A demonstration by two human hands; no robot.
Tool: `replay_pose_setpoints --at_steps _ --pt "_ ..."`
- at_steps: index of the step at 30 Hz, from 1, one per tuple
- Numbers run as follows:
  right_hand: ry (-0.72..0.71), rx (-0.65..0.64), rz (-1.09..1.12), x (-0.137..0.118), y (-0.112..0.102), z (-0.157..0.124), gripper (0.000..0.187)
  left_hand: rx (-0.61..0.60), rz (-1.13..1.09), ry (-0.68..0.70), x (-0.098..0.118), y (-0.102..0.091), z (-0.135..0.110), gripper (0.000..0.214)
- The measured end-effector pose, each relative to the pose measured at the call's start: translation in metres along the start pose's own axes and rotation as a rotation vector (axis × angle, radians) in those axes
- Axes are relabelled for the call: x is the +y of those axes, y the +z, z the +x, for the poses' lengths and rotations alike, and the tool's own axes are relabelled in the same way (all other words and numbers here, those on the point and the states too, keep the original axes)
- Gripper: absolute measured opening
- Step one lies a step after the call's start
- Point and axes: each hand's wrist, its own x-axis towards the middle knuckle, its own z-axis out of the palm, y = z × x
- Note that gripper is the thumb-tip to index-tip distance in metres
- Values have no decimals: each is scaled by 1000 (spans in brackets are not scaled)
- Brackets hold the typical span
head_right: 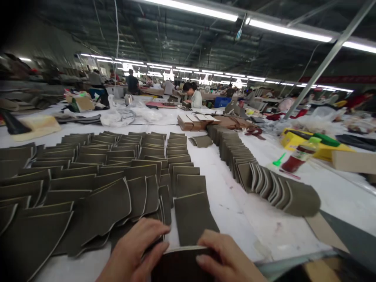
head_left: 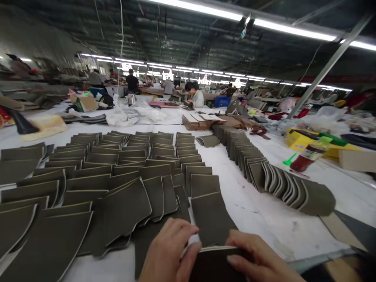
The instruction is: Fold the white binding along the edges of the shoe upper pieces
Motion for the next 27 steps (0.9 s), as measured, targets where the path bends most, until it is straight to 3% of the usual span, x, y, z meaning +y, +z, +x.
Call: replay_pose_setpoints --at_steps 4,7,11,14,16,20,23,27 --pt "-89 -57 -18 12 31 -5 41 -331 -17 -191 -4 5 0 26" --pt "-137 -100 -31 18 37 -6 39 -404 -38 -298 5 2 -3 29" --pt "-207 -92 -122 17 40 -10 30 -537 -77 -263 11 -14 1 28" --pt "-253 -88 -237 16 44 -13 20 -563 -171 -261 12 -19 4 23" --pt "-327 20 -352 16 47 -16 16 -582 -247 -308 11 -17 3 18" --pt "-541 227 -563 12 54 -22 28 -601 -286 -423 9 0 -7 15" --pt "-653 275 -529 12 64 -23 19 -569 -316 -461 3 14 -15 12" --pt "-667 324 -495 20 81 -24 4 -569 -457 -508 -9 27 -24 11"
